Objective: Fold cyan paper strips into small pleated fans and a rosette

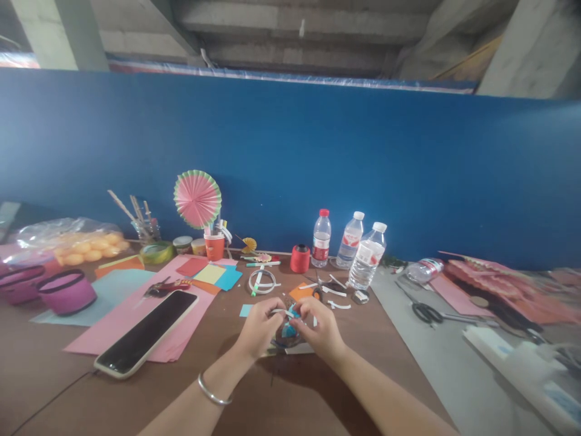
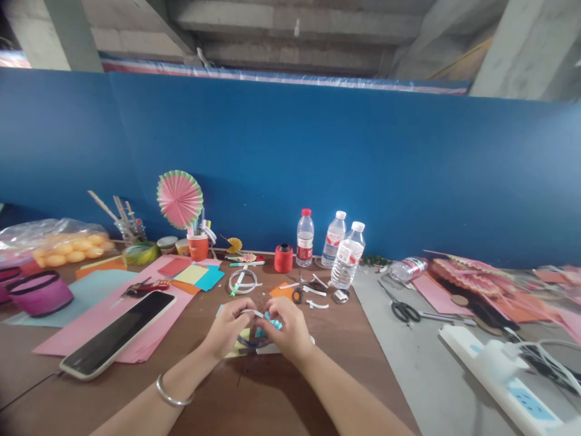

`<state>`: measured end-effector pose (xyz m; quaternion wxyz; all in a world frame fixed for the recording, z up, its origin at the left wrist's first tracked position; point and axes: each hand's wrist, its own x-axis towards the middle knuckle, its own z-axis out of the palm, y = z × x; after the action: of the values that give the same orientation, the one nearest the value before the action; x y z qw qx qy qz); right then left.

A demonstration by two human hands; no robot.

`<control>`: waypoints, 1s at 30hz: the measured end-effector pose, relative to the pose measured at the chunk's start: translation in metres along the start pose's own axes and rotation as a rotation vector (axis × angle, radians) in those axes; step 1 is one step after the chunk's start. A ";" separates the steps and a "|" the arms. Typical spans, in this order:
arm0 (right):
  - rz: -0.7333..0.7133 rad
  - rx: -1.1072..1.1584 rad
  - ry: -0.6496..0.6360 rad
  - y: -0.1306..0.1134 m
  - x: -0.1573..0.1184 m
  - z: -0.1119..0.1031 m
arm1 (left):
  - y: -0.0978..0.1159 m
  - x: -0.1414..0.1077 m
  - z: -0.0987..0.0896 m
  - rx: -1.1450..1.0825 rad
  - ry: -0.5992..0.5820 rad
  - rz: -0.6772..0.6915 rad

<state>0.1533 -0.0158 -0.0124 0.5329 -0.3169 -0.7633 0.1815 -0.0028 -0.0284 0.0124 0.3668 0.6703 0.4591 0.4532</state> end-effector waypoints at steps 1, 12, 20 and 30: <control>-0.010 0.003 0.032 -0.001 0.001 -0.001 | 0.002 -0.001 0.000 0.019 -0.001 0.012; 0.367 0.281 0.320 0.011 0.006 0.007 | 0.014 -0.004 -0.004 -0.180 -0.142 0.125; 0.310 0.461 0.190 -0.013 0.005 0.005 | 0.005 -0.006 0.013 -0.531 -0.284 -0.134; 0.219 0.512 0.225 -0.009 0.004 0.008 | 0.007 0.005 -0.002 -0.522 -0.115 -0.264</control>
<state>0.1427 -0.0195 -0.0072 0.6538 -0.2708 -0.5902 0.3884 -0.0016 -0.0254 0.0209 0.6079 0.5123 0.3889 0.4656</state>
